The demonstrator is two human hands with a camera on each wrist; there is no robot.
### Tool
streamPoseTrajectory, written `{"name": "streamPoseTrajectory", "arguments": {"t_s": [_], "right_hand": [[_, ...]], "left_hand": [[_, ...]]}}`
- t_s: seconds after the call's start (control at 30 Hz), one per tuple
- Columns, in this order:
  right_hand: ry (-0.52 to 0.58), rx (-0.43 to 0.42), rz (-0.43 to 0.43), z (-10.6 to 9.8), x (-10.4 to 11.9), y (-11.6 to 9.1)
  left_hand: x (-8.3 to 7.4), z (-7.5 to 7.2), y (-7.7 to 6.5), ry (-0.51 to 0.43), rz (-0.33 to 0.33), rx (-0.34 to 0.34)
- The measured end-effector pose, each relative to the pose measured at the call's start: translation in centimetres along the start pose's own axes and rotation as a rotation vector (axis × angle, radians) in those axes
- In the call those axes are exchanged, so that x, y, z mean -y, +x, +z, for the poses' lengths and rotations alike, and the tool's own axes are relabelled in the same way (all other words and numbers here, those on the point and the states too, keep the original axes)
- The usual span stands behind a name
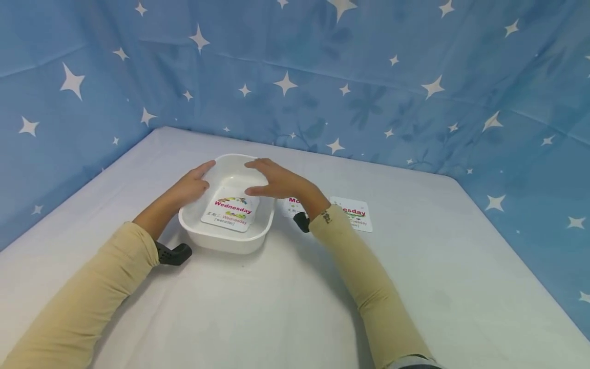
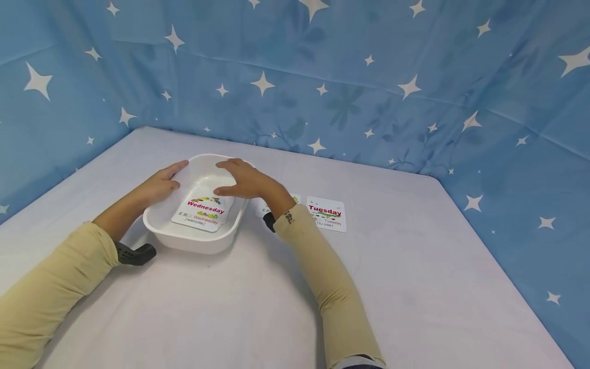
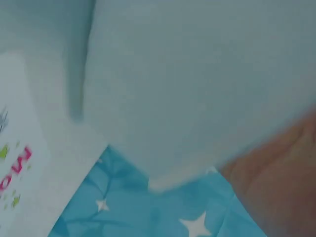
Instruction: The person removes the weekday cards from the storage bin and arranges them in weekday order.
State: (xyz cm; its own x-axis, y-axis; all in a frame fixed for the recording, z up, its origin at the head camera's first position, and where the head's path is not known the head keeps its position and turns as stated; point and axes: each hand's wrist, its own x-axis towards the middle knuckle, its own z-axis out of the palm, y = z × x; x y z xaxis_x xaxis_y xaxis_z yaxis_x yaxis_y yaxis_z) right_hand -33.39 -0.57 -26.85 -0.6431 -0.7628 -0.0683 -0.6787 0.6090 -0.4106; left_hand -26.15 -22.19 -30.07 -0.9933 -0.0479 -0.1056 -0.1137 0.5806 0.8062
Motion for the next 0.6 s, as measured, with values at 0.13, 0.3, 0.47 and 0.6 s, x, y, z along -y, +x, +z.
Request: {"name": "streamPoseTrajectory", "arguments": {"t_s": [0.13,0.3,0.47,0.6], "right_hand": [[-0.055,0.106,-0.005,1.4,1.3,2.0],[-0.122,0.265,0.081,2.9,1.9,3.0],[-0.188,0.303,0.146,3.8,1.9,2.8],[-0.226,0.318,0.176,4.2,2.0,2.6]], "left_hand": [[-0.1,0.2,0.1,0.002,0.006,-0.014],[-0.3,0.3,0.0,0.002,0.023,-0.032],[-0.4,0.4,-0.2,0.022,-0.005,-0.022],[-0.2,0.4,-0.1,0.029,-0.009,-0.024]]}}
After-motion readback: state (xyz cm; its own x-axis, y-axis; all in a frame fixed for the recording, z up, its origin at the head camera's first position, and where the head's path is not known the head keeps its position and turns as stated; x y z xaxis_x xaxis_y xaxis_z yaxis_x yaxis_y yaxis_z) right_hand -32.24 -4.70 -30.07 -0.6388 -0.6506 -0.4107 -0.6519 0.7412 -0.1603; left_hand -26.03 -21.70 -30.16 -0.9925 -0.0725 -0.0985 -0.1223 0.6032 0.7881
